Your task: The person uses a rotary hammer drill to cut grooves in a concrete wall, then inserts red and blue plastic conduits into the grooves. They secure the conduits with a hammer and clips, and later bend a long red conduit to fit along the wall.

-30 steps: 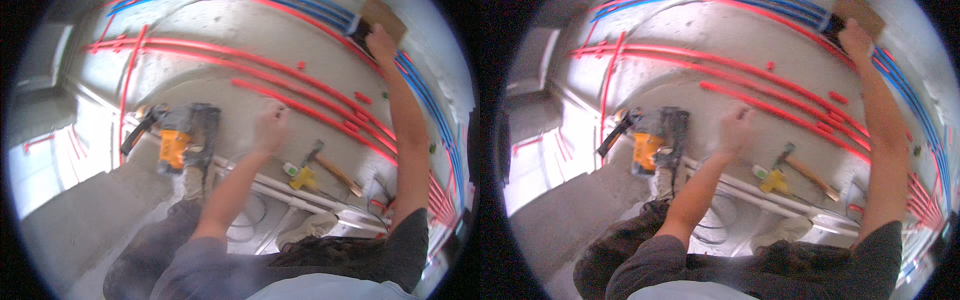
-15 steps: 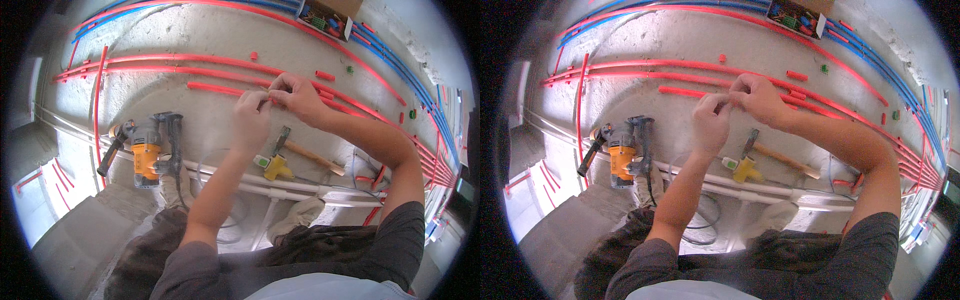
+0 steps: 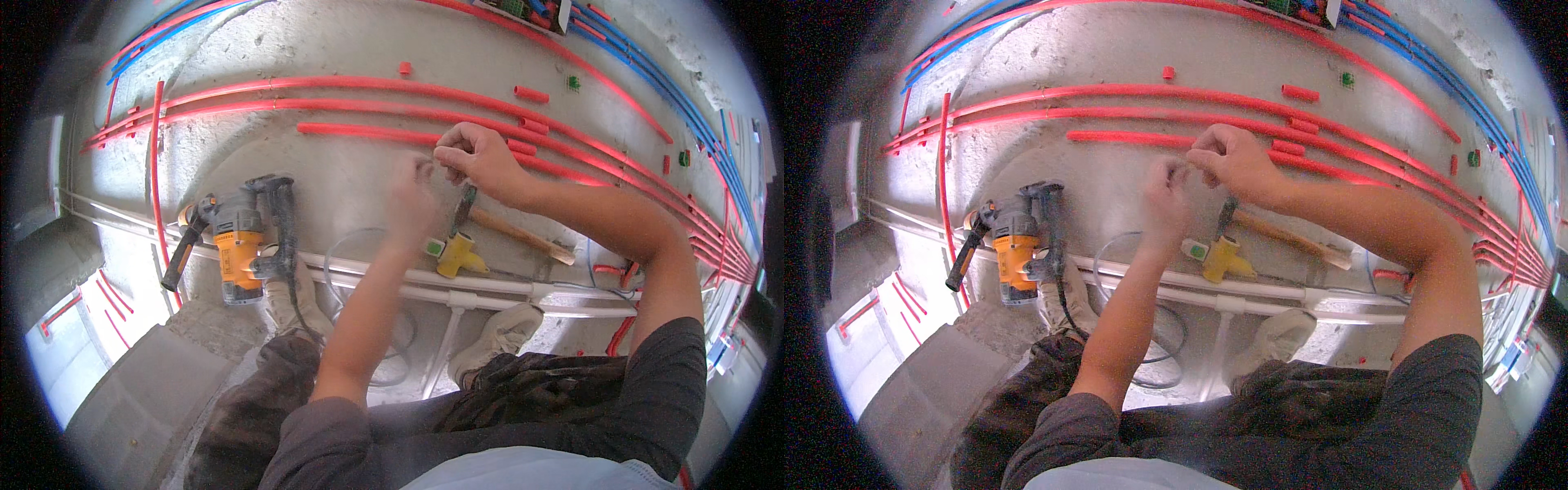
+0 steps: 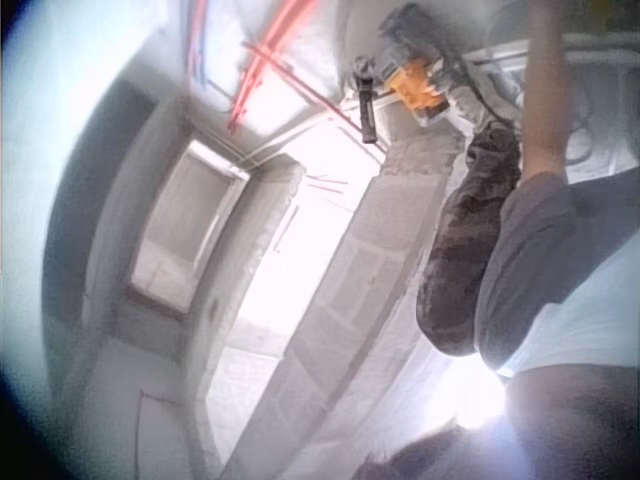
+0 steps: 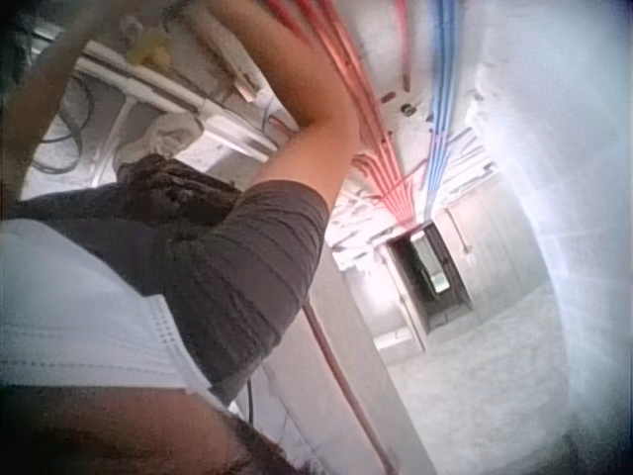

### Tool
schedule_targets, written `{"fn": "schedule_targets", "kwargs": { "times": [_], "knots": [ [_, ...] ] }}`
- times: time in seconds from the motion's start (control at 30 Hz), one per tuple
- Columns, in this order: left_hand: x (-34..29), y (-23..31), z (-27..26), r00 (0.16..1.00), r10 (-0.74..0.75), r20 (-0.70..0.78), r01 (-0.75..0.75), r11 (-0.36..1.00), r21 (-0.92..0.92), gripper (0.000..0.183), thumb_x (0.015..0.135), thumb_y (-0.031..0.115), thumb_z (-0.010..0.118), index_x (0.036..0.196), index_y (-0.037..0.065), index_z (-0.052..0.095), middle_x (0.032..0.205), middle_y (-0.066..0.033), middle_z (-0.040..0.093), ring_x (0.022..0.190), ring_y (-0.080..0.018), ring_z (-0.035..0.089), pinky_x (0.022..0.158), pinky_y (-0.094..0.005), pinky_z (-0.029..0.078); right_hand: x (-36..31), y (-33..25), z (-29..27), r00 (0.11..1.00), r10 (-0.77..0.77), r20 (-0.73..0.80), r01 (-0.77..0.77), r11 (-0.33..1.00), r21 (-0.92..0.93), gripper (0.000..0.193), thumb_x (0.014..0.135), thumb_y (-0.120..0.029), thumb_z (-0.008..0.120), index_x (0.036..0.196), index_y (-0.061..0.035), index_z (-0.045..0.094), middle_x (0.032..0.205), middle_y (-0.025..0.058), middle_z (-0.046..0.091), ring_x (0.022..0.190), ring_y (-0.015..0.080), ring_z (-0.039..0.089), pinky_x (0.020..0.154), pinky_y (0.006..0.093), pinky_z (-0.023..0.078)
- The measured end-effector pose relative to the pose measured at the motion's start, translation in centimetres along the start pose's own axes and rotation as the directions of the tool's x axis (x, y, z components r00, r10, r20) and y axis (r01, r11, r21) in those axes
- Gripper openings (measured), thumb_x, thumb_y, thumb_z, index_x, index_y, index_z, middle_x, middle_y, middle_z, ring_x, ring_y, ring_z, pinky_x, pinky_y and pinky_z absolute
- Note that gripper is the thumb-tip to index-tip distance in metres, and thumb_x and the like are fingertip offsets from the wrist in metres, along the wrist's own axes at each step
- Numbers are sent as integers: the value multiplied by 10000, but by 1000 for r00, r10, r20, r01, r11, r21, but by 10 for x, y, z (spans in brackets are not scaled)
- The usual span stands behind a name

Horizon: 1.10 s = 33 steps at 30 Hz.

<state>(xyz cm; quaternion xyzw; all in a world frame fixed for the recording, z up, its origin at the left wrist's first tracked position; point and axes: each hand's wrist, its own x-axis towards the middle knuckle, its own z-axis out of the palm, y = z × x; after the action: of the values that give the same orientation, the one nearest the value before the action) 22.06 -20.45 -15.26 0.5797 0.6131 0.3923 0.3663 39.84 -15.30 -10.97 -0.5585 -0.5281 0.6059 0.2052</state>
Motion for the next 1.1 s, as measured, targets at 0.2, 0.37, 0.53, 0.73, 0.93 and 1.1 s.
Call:
{"fn": "schedule_targets", "kwargs": {
  "times": [0.2, 0.37, 0.53, 0.73, 0.93, 1.1],
  "knots": [
    [45, -44, -22, 959, -276, -61, 258, 944, -204, 113, 958, 56, 702, 1049, -9, 718, 914, -63, 707, 851, -162, 630, 805, -331, 508, -60, 37, -34, 927, 74, 369, 256, 594, -763, 363, 923, -269, 772, 1148, -27, 622, 1061, 220, 704, 987, 399, 710, 822, 506, 573],
    [58, -50, -23, 949, -317, -4, 301, 907, -294, 111, 972, 82, 708, 1026, -10, 737, 886, 7, 678, 842, -95, 595, 774, -268, 488, -89, 74, -31, 914, 224, 337, 181, 518, -836, 604, 865, -205, 783, 1381, -56, 506, 1218, 239, 663, 1092, 432, 674, 929, 544, 553],
    [59, -38, -21, 969, -242, -59, 229, 960, -163, 140, 942, 85, 712, 1013, -32, 742, 879, -69, 716, 827, -156, 635, 787, -322, 509, -92, 81, -29, 945, 143, 294, 132, 657, -742, 553, 860, -120, 714, 1378, -43, 538, 1210, 249, 663, 1118, 441, 663, 980, 540, 539],
    [59, -45, -22, 961, -269, -66, 259, 958, -121, 167, 913, 97, 718, 993, -49, 739, 918, -161, 724, 885, -257, 681, 836, -385, 524, -73, 14, -40, 966, 3, 260, 72, 957, -281, 492, 942, -158, 681, 1402, -39, 552, 1047, 144, 665, 901, 233, 668, 786, 400, 577],
    [63, -39, -17, 975, -203, -88, 197, 978, -72, 164, 928, 114, 725, 993, -35, 743, 977, -182, 717, 950, -313, 685, 868, -412, 520, -59, 14, -42, 995, 82, 64, -45, 897, -440, 396, 1038, -234, 648, 1369, -38, 555, 988, 147, 646, 873, 253, 641, 753, 392, 537],
    [54, -46, -9, 967, -205, -151, 196, 978, -75, 151, 949, 118, 728, 1002, -23, 736, 984, -178, 705, 945, -336, 678, 875, -418, 517, -42, 10, -28, 934, -353, 46, 328, 802, -499, 385, 1041, -249, 649, 1313, -1, 539, 1040, 278, 642, 970, 477, 652, 839, 522, 506]
  ]
}}
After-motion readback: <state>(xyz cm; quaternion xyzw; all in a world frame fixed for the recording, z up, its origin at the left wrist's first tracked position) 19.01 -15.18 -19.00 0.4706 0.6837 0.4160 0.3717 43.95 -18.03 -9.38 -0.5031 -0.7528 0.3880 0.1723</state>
